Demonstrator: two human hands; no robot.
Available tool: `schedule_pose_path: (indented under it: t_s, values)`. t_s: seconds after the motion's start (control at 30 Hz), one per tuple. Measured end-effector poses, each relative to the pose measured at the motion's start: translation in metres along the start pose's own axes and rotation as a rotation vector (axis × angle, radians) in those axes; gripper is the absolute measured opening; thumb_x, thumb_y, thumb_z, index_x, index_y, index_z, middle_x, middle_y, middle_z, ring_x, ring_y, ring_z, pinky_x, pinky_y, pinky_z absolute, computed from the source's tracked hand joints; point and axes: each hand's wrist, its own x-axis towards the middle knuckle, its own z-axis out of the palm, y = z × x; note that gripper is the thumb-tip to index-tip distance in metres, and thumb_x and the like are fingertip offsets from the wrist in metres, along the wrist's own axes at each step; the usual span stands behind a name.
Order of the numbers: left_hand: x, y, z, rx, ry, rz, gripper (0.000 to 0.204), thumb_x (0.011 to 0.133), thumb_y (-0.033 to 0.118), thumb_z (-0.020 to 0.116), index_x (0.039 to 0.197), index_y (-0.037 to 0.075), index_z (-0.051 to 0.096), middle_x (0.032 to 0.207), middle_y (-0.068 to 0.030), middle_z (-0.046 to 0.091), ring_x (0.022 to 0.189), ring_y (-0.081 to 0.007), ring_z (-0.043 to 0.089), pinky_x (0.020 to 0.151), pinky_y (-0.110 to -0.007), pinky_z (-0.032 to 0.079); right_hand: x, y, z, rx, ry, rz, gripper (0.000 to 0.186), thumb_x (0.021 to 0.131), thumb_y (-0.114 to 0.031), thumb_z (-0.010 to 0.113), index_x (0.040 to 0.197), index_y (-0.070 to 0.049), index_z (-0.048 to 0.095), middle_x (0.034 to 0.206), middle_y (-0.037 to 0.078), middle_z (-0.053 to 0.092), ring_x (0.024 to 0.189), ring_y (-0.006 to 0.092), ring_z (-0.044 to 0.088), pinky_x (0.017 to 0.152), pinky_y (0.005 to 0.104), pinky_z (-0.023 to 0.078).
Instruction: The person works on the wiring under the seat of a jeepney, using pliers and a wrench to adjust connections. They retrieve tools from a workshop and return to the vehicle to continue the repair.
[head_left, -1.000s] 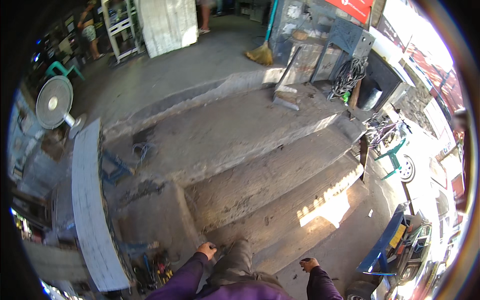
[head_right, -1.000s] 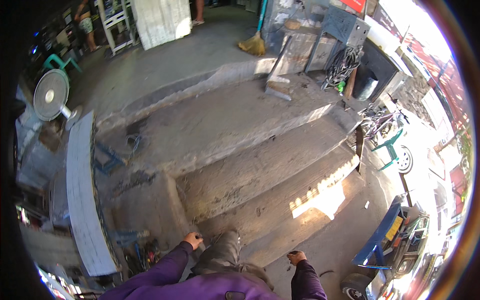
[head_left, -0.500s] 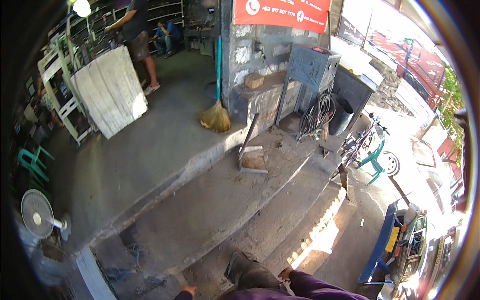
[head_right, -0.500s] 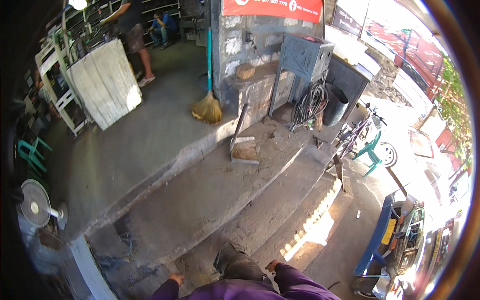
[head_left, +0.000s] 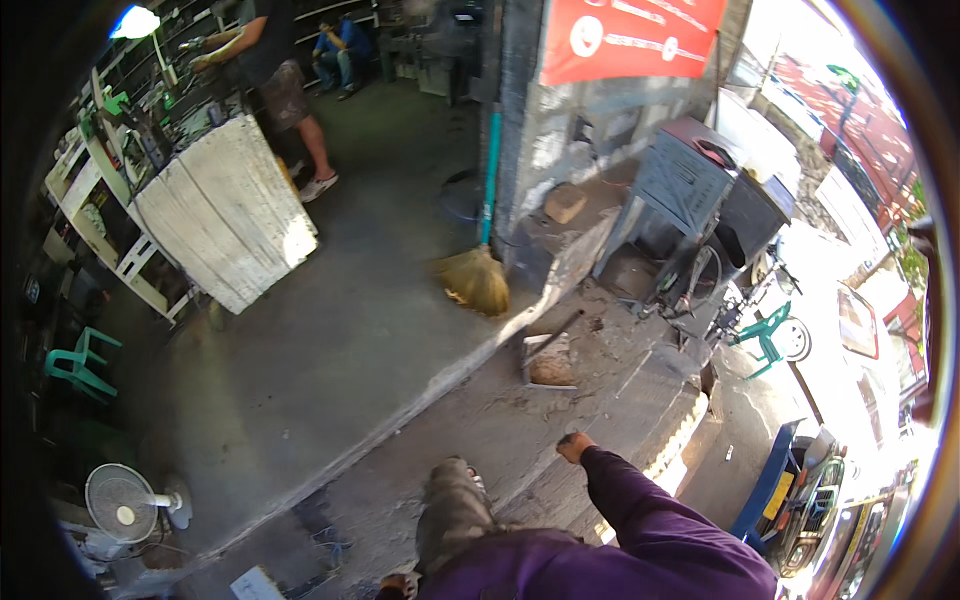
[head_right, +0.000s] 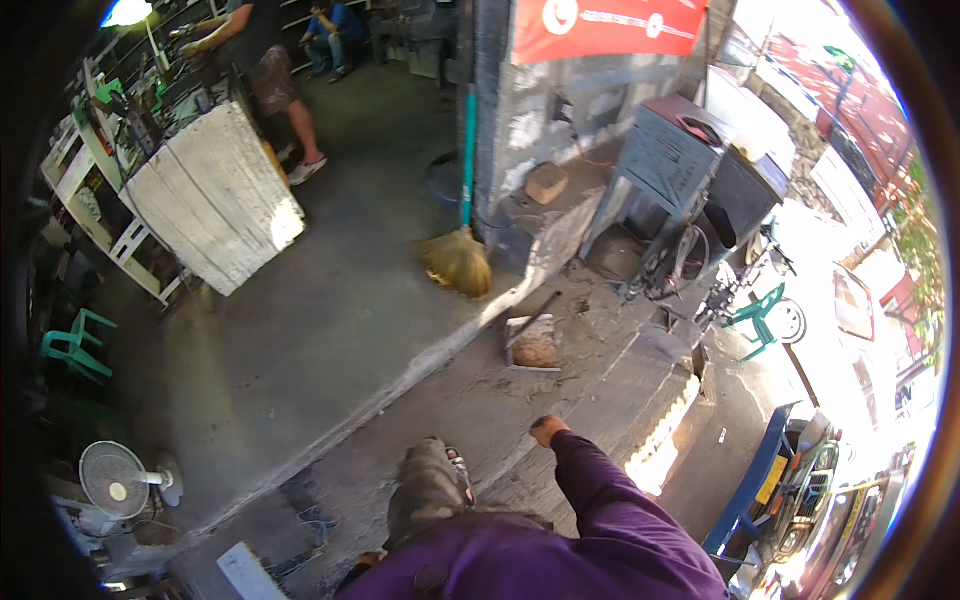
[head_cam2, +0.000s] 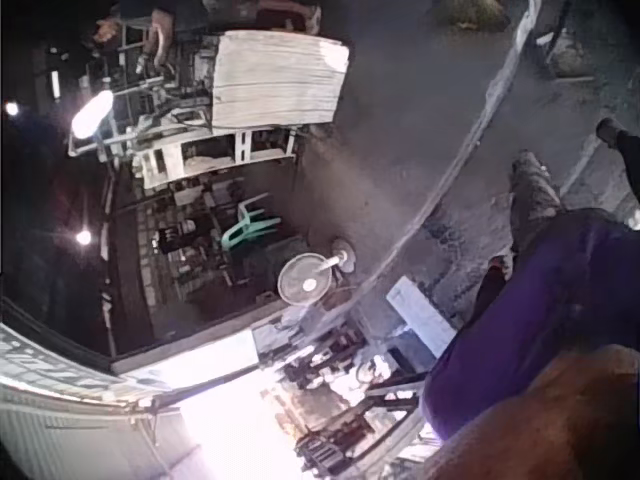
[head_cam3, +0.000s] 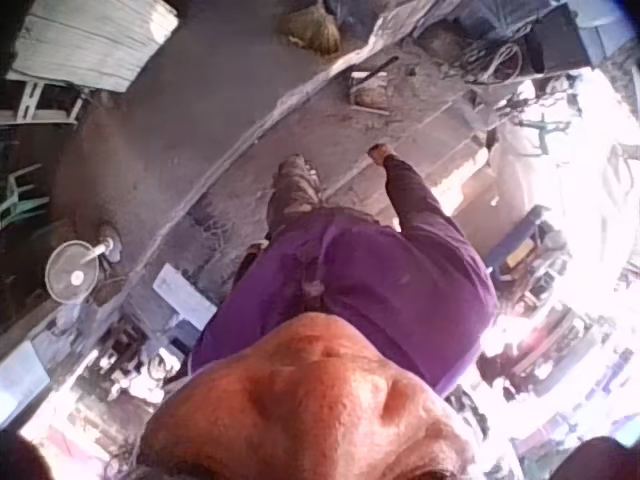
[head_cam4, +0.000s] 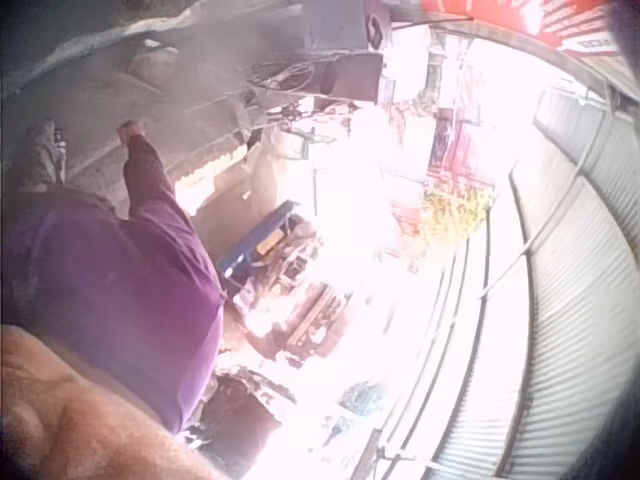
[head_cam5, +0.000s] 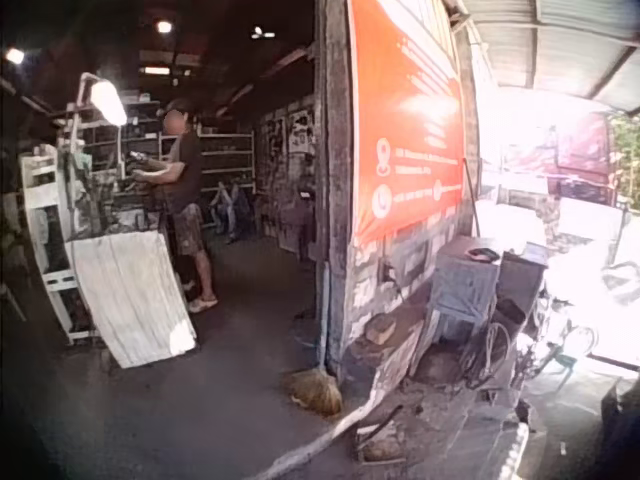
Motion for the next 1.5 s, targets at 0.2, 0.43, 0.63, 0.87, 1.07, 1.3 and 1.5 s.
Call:
schedule_pose_path:
  t_s: [0.2, 0.43, 0.63, 0.87, 1.07, 1.3, 1.5]
  values:
    - [0.048, 0.021, -0.205, 0.362, 0.076, 0.145, 0.021, 0.086, 0.027, 0.065, 0.098, 0.013, 0.075, 0.102, -0.0134, 0.076, 0.099, -0.037, 0.072, 0.084, -0.054, 0.056, 0.002, 0.021, -0.066, 0.654, -0.506, 0.339, 0.031, 0.092, -0.027, 0.057, 0.116, -0.017, 0.074, 0.099, 0.007, 0.078, 0.094, 0.0228, 0.075, 0.076, 0.0414, 0.058]
    - [0.152, 0.113, -0.478, -0.634, 0.477, -0.076, 0.038, 0.085, 0.035, 0.063, 0.114, 0.014, 0.077, 0.114, -0.019, 0.074, 0.107, -0.038, 0.069, 0.094, -0.048, 0.053, 0.112, 0.072, -0.135, 0.688, -0.553, 0.236, 0.049, 0.094, -0.043, 0.052, 0.129, -0.012, 0.067, 0.124, 0.014, 0.072, 0.104, 0.0342, 0.072, 0.085, 0.0469, 0.057]
    - [0.165, 0.112, -0.591, 0.093, 0.277, 0.173, 0.037, 0.088, 0.038, 0.064, 0.112, 0.014, 0.077, 0.113, -0.018, 0.074, 0.113, -0.0372, 0.068, 0.098, -0.045, 0.052, 0.211, 0.137, -0.275, 0.299, -0.333, -0.191, 0.047, 0.089, -0.046, 0.062, 0.115, -0.009, 0.074, 0.118, 0.017, 0.073, 0.108, 0.0323, 0.071, 0.09, 0.0444, 0.055]
    - [0.122, 0.103, -0.793, -0.647, 0.32, -0.365, 0.032, 0.093, 0.032, 0.062, 0.118, 0.018, 0.075, 0.125, -0.013, 0.071, 0.115, -0.0338, 0.068, 0.1, -0.041, 0.054, 0.438, 0.273, -0.624, 1.177, -0.328, 0.371, 0.015, 0.089, -0.017, 0.062, 0.086, -0.003, 0.068, 0.073, 0.016, 0.069, 0.054, 0.0325, 0.065, 0.045, 0.0501, 0.048]
    - [0.099, 0.136, -0.935, -0.741, 0.411, -0.336, 0.029, 0.093, 0.021, 0.057, 0.116, 0.019, 0.075, 0.126, -0.0105, 0.07, 0.117, -0.0326, 0.067, 0.101, -0.04, 0.055, 0.553, 0.249, -0.916, 1.244, 0.277, 0.346, 0.019, 0.092, -0.019, 0.071, 0.093, 0.0, 0.066, 0.07, 0.007, 0.066, 0.056, 0.0184, 0.061, 0.051, 0.0359, 0.048]
    - [0.204, 0.108, -0.958, -0.124, 0.005, -0.273, 0.041, 0.089, 0.022, 0.066, 0.129, 0.025, 0.069, 0.135, -0.0056, 0.067, 0.126, -0.0292, 0.063, 0.103, -0.046, 0.052, 0.657, 0.227, -0.917, 1.274, -0.032, 0.42, 0.046, 0.092, -0.012, 0.071, 0.128, 0.009, 0.052, 0.076, 0.01, 0.068, 0.054, 0.0199, 0.062, 0.045, 0.0362, 0.047]
    - [0.234, 0.076, -1.031, -0.089, 0.279, -0.27, 0.05, 0.079, 0.025, 0.082, 0.127, 0.023, 0.07, 0.134, -0.0047, 0.067, 0.125, -0.029, 0.062, 0.103, -0.043, 0.053, 0.741, 0.279, -0.95, 1.378, -0.157, 0.526, 0.036, 0.092, -0.012, 0.07, 0.119, 0.009, 0.057, 0.075, 0.01, 0.068, 0.055, 0.0203, 0.061, 0.045, 0.0375, 0.048]
